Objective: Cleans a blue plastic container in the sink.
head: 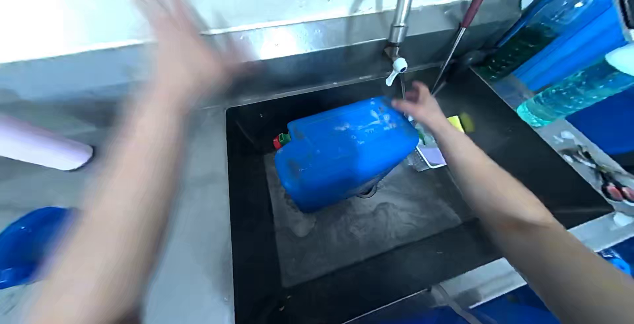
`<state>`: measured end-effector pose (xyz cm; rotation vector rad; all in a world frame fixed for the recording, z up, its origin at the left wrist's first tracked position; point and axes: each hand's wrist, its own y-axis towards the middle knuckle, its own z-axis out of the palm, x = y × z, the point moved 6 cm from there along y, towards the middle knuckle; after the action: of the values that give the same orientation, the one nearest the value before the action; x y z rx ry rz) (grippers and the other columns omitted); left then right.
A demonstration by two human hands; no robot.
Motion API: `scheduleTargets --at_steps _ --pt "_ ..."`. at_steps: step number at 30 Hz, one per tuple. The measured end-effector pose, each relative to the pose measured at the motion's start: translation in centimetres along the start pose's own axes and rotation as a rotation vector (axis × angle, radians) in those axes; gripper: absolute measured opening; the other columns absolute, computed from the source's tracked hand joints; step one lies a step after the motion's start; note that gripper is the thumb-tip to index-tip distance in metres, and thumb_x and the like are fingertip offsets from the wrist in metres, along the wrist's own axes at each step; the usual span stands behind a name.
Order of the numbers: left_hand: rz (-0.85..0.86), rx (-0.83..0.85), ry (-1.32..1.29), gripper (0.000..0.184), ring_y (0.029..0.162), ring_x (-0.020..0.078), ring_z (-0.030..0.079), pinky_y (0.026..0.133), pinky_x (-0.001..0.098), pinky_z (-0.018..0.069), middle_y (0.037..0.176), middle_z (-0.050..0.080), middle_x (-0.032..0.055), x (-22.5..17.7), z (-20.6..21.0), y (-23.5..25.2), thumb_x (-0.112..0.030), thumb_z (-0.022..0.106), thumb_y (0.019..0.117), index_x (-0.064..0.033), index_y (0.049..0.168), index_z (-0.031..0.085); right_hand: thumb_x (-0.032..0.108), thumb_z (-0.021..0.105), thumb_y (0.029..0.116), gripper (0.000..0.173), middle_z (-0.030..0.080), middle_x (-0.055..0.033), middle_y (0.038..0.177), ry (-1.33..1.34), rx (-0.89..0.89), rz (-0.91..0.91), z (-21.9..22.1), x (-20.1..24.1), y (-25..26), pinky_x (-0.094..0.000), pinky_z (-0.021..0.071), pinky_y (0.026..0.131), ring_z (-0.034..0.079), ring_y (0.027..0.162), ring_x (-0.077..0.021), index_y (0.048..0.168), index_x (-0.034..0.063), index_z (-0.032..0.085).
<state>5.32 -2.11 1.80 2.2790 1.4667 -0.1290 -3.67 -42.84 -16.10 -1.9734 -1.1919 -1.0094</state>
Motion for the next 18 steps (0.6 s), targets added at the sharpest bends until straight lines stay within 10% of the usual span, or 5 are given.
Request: scheduleTargets --at_steps 3,6,11,16,18 --pt "-0.092 0.265 -0.291 0.124 0.15 0.0527 0.024 0.113 0.0693 0.0341 0.167 0.014 0.0285 -2.8 14.8 -14.2 -0.044 0.099 0.0568 -0.0077 0.158 0.037 0.023 0.068 0.0994 0.066 0.057 -0.0321 0.137 -0.168 -0.057 0.011 -0.5 1.8 7.7 -0.0625 0.0445 0.105 0.056 0.127 -0.047 0.152 -0.0029 0.038" --pt "-0.177 0.109 -0.397 0.116 0.144 0.056 0.031 0.114 0.0631 0.036 0.16 0.026 0.0356 -5.4 16.6 -20.1 -0.032 0.096 0.0513 0.0028 0.15 0.046 -0.004 0.066 0.0893 0.053 0.056 -0.0345 0.136 -0.622 -0.103 -0.13 -0.9 3.5 9.8 -0.0745 0.0405 0.099 0.051 0.13 -0.0563 0.141 -0.0037 0.052" --pt "-0.312 0.035 -0.488 0.126 0.145 0.0488 0.035 0.117 0.0564 0.0353 0.159 0.025 0.0371 -7.9 17.6 -17.9 -0.036 0.096 0.0556 0.0088 0.154 0.031 0.04 0.056 0.1028 0.085 0.012 -0.0414 0.162 -0.43 0.01 -0.168 5.5 5.3 1.6 -0.0732 0.0173 0.118 0.012 0.151 -0.0601 0.159 -0.0092 0.017" --pt "-0.339 0.215 -0.396 0.075 0.131 0.0339 0.054 0.111 0.0404 0.0424 0.139 0.053 0.0351 -4.8 18.9 -15.3 -0.017 0.079 0.0846 0.0167 0.142 0.044 0.043 0.046 0.106 0.072 0.024 -0.0274 0.166 -0.448 0.556 -0.521 20.2 12.1 -13.3 -0.0581 0.0095 0.127 0.016 0.157 -0.0419 0.16 -0.0011 0.03" --pt "-0.273 0.187 -0.404 0.096 0.132 0.0375 0.053 0.113 0.0464 0.0422 0.139 0.053 0.0339 -4.4 18.6 -14.7 -0.029 0.087 0.0719 0.014 0.144 0.042 0.032 0.05 0.1067 0.059 0.032 -0.0208 0.165 -0.384 0.57 -0.648 19.0 11.3 -12.9 -0.0581 0.0105 0.126 0.023 0.156 -0.0378 0.158 0.0058 0.038"
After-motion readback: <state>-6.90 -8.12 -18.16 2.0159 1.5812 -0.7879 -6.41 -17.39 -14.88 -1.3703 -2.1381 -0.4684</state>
